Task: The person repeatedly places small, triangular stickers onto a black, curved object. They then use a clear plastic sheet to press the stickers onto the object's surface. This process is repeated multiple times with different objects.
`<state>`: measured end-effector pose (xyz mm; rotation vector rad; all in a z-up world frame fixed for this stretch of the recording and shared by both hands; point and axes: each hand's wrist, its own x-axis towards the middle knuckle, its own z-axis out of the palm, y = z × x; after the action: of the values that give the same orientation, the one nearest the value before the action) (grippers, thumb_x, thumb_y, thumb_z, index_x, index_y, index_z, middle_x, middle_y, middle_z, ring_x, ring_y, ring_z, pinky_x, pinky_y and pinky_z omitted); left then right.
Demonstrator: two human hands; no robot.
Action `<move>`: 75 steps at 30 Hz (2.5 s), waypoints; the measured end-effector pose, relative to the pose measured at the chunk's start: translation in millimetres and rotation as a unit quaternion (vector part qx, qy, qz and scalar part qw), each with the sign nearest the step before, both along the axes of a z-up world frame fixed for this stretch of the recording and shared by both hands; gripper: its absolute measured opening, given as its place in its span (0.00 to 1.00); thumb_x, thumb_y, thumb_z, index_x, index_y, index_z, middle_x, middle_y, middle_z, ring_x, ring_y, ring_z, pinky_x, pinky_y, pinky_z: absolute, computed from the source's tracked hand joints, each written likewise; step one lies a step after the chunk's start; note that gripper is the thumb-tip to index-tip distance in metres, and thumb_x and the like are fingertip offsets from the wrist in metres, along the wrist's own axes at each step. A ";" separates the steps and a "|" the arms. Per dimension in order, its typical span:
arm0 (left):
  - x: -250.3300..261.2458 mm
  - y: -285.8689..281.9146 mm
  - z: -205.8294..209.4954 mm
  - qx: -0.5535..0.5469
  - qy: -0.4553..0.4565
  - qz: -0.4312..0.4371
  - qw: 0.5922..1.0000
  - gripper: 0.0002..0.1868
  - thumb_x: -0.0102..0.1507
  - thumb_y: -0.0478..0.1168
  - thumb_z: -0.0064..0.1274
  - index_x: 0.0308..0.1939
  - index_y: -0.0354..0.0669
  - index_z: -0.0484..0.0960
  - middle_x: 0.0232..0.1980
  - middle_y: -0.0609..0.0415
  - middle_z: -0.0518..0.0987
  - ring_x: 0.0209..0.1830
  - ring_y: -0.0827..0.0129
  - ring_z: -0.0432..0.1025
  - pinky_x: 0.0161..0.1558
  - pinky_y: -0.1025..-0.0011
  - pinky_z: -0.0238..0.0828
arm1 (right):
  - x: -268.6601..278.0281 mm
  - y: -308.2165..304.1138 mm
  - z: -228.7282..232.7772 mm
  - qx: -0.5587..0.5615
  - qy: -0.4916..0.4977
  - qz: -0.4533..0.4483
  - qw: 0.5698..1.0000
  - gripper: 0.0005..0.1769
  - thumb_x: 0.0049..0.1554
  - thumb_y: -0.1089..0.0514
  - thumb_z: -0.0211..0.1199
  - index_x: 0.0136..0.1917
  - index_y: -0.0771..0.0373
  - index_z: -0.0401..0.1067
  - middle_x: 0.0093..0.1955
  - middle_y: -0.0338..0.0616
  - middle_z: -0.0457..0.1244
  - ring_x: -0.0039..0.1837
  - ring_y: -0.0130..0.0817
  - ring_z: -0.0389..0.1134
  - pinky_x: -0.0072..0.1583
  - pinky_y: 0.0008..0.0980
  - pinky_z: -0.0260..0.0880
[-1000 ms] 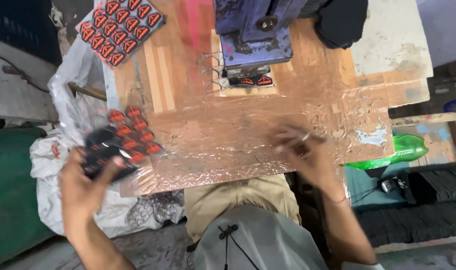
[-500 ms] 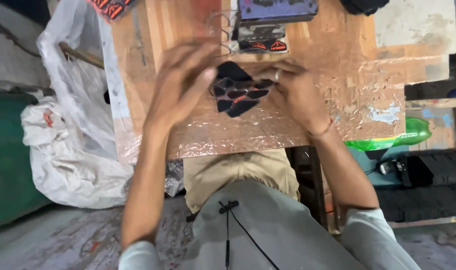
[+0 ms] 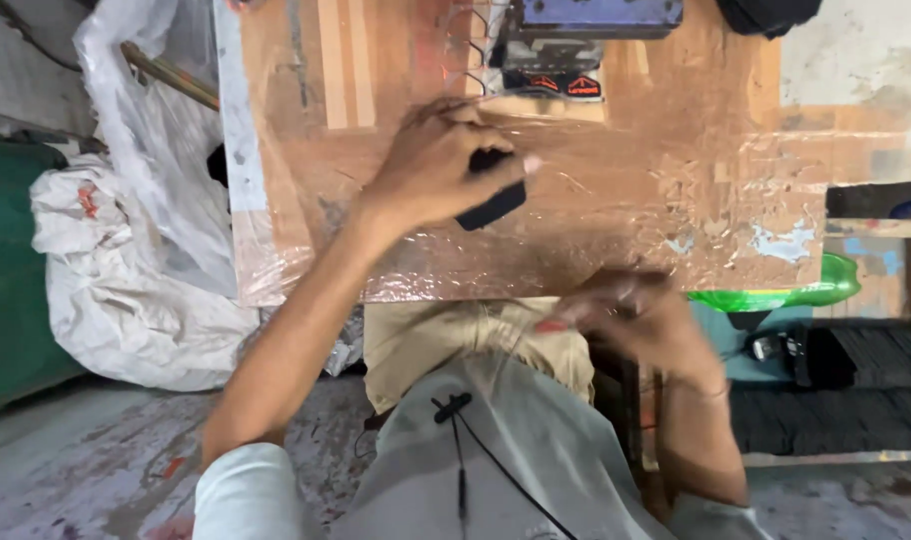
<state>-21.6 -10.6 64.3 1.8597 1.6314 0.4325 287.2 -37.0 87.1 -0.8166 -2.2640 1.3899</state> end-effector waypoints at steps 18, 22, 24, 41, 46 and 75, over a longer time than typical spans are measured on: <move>-96.6 -71.3 -17.0 0.305 -0.003 0.270 0.913 0.38 0.57 0.48 0.70 0.66 0.36 0.74 0.65 0.37 0.74 0.66 0.44 0.67 0.67 0.52 0.62 | 66.1 100.3 -84.8 0.123 0.060 -0.366 0.920 0.08 0.71 0.66 0.65 0.61 0.73 0.74 0.47 0.36 0.68 0.46 0.17 0.64 0.51 0.18 0.65; -30.3 -6.3 -36.0 0.305 -0.023 0.166 0.937 0.42 0.63 0.53 0.67 0.74 0.36 0.67 0.75 0.38 0.67 0.76 0.42 0.60 0.76 0.50 0.55 | 77.6 106.6 -82.4 0.141 0.047 -0.390 0.909 0.08 0.71 0.66 0.64 0.61 0.73 0.74 0.47 0.36 0.68 0.46 0.17 0.65 0.50 0.19 0.63; -4.5 29.3 -51.7 0.324 0.041 0.118 0.938 0.48 0.57 0.55 0.64 0.73 0.28 0.65 0.76 0.29 0.58 0.76 0.33 0.50 0.72 0.41 0.46 | 101.0 110.9 -81.1 0.136 -0.040 -0.397 0.907 0.09 0.71 0.64 0.65 0.61 0.72 0.75 0.40 0.36 0.65 0.42 0.16 0.60 0.45 0.20 0.59; 36.3 -47.5 -40.5 0.299 0.245 -0.067 0.920 0.29 0.62 0.39 0.48 0.68 0.36 0.72 0.75 0.45 0.68 0.75 0.50 0.59 0.72 0.43 0.52 | 45.1 269.6 -26.5 0.410 -0.149 -0.237 0.868 0.26 0.51 0.56 0.80 0.60 0.67 0.78 0.61 0.59 0.69 0.55 0.54 0.72 0.58 0.45 0.72; -9.2 -95.6 -13.7 0.204 0.268 -0.003 0.941 0.37 0.55 0.39 0.54 0.70 0.40 0.68 0.70 0.41 0.67 0.70 0.45 0.61 0.72 0.44 0.52 | 54.7 278.6 -20.8 0.339 -0.136 -0.226 0.903 0.18 0.53 0.57 0.77 0.55 0.64 0.80 0.62 0.53 0.70 0.46 0.47 0.74 0.50 0.41 0.74; 9.1 40.7 -73.7 0.289 0.160 0.064 0.942 0.38 0.69 0.59 0.48 0.76 0.40 0.62 0.81 0.41 0.55 0.80 0.36 0.45 0.75 0.34 0.39 | -67.2 142.7 -45.5 0.419 -0.197 0.011 0.886 0.41 0.64 0.37 0.55 0.77 0.71 0.61 0.77 0.64 0.56 0.80 0.56 0.52 0.79 0.56 0.43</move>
<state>-12.5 30.1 -9.4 2.3537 2.0031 0.7642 220.0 105.7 41.6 -0.7848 -2.7948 0.1322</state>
